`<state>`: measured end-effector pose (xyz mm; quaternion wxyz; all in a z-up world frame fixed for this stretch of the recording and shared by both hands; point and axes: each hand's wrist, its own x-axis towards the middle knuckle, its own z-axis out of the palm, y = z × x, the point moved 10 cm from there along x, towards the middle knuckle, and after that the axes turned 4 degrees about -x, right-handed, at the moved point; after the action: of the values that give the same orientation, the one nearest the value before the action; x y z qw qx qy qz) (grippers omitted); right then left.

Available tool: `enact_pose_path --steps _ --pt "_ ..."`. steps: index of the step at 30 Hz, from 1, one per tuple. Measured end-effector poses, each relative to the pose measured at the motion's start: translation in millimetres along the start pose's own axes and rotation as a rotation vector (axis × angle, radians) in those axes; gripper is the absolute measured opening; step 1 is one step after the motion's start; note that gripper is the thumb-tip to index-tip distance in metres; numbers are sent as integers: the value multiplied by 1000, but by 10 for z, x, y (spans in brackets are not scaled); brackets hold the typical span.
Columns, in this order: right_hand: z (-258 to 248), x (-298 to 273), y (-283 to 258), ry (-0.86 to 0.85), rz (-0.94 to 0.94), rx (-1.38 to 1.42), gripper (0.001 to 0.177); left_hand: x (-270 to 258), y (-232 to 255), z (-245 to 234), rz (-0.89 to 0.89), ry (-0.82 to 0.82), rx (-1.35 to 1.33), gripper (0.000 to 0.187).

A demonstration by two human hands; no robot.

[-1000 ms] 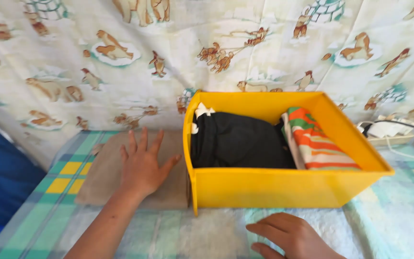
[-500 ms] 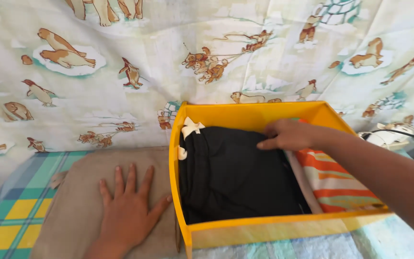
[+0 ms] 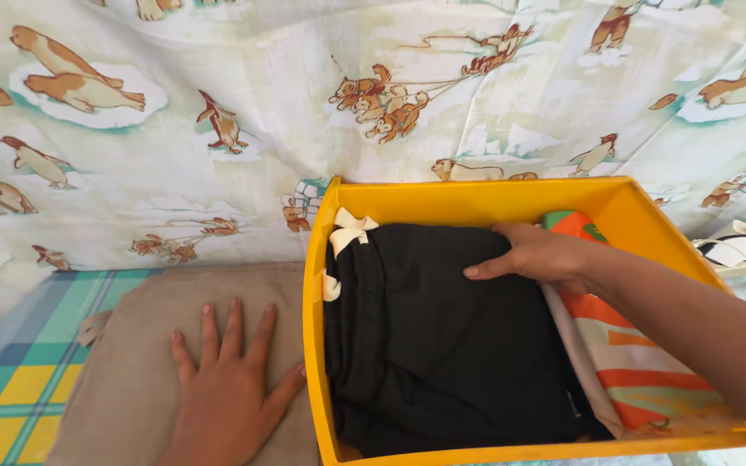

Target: Folding various items of clothing and organizing them into a yellow storage bin.

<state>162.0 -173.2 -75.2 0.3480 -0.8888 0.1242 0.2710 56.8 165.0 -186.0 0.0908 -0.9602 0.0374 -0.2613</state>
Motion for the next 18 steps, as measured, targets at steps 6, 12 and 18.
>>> enact_pose_path --steps 6,12,18 --pt "78 -103 -129 -20 -37 215 66 -4 12 -34 6 -62 -71 92" --pt "77 -43 -221 -72 -202 293 62 22 15 -56 -7 -95 -125 90" --pt "-391 -428 -521 94 -372 52 57 46 20 -69 3 -113 -152 89"
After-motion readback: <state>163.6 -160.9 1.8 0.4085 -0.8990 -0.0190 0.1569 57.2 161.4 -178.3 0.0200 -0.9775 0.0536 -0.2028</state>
